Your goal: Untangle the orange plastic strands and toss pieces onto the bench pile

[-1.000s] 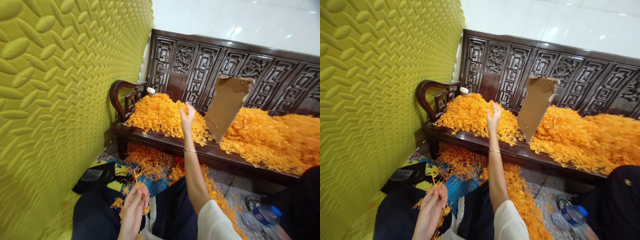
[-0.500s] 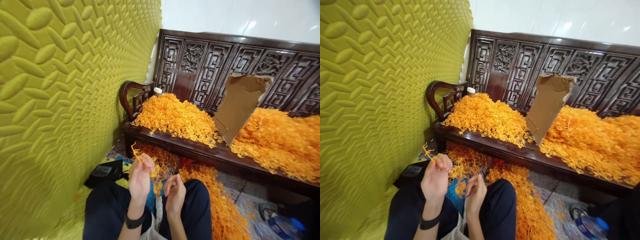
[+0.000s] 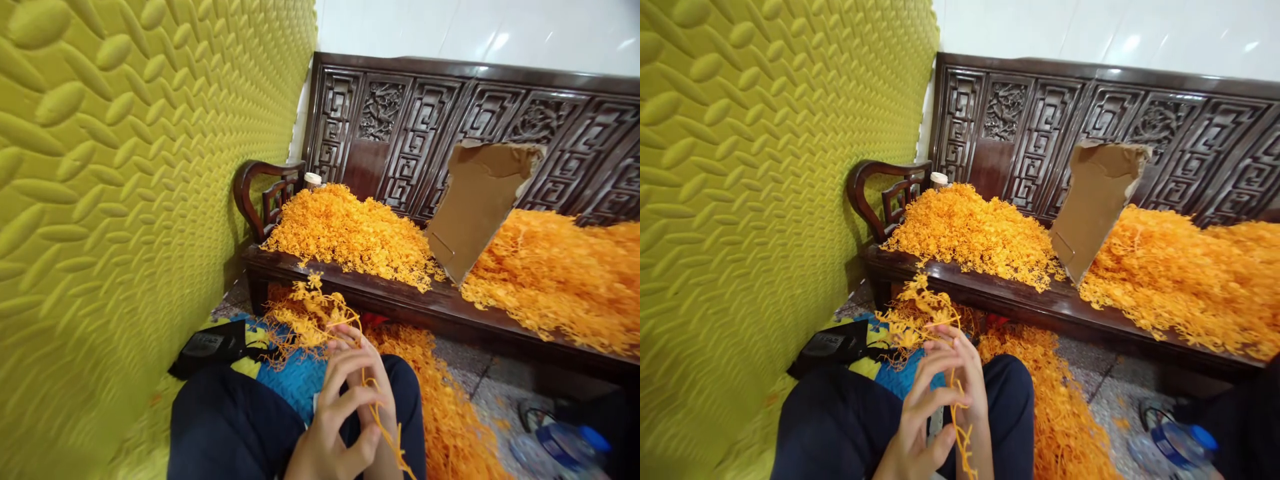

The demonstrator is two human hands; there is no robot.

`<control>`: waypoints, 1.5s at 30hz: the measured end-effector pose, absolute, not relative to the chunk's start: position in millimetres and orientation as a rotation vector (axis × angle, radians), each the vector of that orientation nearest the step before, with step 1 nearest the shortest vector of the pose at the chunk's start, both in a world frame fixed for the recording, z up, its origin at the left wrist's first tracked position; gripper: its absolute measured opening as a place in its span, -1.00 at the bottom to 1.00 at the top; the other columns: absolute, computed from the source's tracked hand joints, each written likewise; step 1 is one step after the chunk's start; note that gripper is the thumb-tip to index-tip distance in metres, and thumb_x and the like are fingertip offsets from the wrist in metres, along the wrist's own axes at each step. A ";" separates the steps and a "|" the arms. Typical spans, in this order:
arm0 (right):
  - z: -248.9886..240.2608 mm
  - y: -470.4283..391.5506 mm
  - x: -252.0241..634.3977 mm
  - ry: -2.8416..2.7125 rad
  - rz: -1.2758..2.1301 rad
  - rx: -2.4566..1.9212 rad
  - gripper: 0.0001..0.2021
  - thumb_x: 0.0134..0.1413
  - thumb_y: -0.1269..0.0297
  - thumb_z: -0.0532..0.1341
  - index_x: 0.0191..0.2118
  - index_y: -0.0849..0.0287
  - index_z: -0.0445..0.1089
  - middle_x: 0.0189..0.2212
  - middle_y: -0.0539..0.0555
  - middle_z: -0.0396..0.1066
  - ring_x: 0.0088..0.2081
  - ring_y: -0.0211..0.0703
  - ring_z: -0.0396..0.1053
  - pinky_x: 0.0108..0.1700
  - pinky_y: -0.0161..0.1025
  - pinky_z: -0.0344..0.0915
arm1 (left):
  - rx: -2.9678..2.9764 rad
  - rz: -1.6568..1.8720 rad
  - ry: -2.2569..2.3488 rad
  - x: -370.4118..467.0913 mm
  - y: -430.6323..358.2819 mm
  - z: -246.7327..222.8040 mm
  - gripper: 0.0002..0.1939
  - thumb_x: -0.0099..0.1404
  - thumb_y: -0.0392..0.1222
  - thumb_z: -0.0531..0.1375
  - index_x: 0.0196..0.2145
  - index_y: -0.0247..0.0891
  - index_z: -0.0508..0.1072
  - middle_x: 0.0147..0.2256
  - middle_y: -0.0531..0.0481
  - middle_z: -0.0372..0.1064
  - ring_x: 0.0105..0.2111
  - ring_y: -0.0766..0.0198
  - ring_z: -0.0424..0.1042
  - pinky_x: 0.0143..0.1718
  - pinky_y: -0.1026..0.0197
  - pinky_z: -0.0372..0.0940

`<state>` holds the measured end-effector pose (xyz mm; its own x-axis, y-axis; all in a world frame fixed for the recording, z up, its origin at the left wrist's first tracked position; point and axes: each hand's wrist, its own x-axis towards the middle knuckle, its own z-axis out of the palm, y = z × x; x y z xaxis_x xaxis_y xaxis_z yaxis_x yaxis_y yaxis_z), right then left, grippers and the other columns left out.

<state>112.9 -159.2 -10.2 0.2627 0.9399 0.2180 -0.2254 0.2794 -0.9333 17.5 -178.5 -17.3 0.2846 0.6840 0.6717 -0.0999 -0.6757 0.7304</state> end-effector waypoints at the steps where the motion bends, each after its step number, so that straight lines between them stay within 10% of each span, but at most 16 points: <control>1: -10.9 -158.8 113.8 -0.918 1.042 -0.916 -0.70 0.09 0.03 0.13 -0.17 0.03 0.47 -0.17 0.11 0.49 -0.20 -0.06 0.47 -0.13 -0.11 0.40 | 1.908 1.480 0.556 15.9 -180.3 -20.9 -0.69 0.19 -0.27 0.14 -0.10 -0.14 0.49 0.08 -0.25 0.28 0.09 -0.14 0.21 0.08 -0.18 0.04; 5: -14.5 -152.6 115.0 -0.658 1.233 -0.788 -0.75 -0.03 0.17 0.26 -0.18 0.07 0.48 -0.07 0.09 0.44 -0.20 -0.17 0.46 -0.06 -0.22 0.36 | 1.691 1.722 0.641 14.7 -186.1 -43.4 -0.59 0.22 -0.19 0.15 0.04 -0.16 0.40 0.07 -0.25 0.31 0.06 -0.10 0.27 0.04 -0.11 0.16; 10: -15.0 -149.1 111.1 -0.582 1.214 -0.760 -0.75 -0.11 0.26 0.33 -0.22 0.15 0.50 -0.08 0.14 0.45 -0.24 -0.20 0.45 -0.08 -0.23 0.34 | 0.858 1.696 0.838 14.8 -172.5 -53.6 -0.61 0.31 0.08 -0.01 -0.29 -0.25 0.47 -0.33 -0.10 0.47 -0.35 0.13 0.46 -0.25 0.10 0.35; 18: -23.4 -155.8 93.6 -0.699 1.197 -0.787 -0.77 -0.02 0.23 0.29 -0.19 0.14 0.46 -0.18 0.10 0.47 -0.22 -0.20 0.43 -0.13 -0.28 0.32 | 0.811 1.316 0.957 15.0 -146.1 -49.7 -0.44 0.07 0.23 0.20 -0.17 -0.29 0.51 -0.07 -0.22 0.45 0.01 -0.03 0.36 0.07 -0.02 0.20; 31: -39.4 -157.9 109.8 -1.344 1.166 -1.086 -0.59 0.19 0.02 0.04 -0.44 0.23 0.44 -0.50 0.05 0.37 -0.41 -0.25 0.33 -0.29 -0.31 0.25 | 0.736 1.622 0.906 -1.7 -133.1 -27.1 -0.78 0.05 -0.05 0.31 -0.41 -0.26 0.56 -0.33 -0.06 0.53 -0.25 0.20 0.48 -0.16 0.25 0.33; 40: -7.8 -181.8 147.7 -1.462 1.015 -0.883 -0.71 0.21 0.26 0.08 -0.48 0.19 0.41 -0.52 0.03 0.33 -0.42 -0.28 0.31 -0.33 -0.34 0.22 | 1.077 1.555 1.000 -14.5 -133.8 -31.6 -0.81 0.02 -0.08 0.32 -0.47 -0.27 0.56 -0.41 -0.03 0.43 -0.35 0.21 0.42 -0.31 0.25 0.31; 45: 5.2 -171.7 142.3 -1.178 0.679 -0.920 -0.76 0.16 0.26 0.14 -0.04 0.05 0.34 -0.27 0.04 0.36 -0.30 -0.27 0.35 -0.25 -0.34 0.28 | 1.416 1.600 1.053 -11.8 -139.2 -29.3 -0.92 0.12 -0.24 0.25 -0.45 -0.23 0.57 -0.43 0.00 0.39 -0.40 0.27 0.38 -0.38 0.31 0.28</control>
<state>142.3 -171.7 5.2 0.2651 0.8434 0.4673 0.0184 0.4802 -0.8770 -11.8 -139.2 -29.3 -0.1154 0.9157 0.3848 -0.0094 -0.3884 0.9214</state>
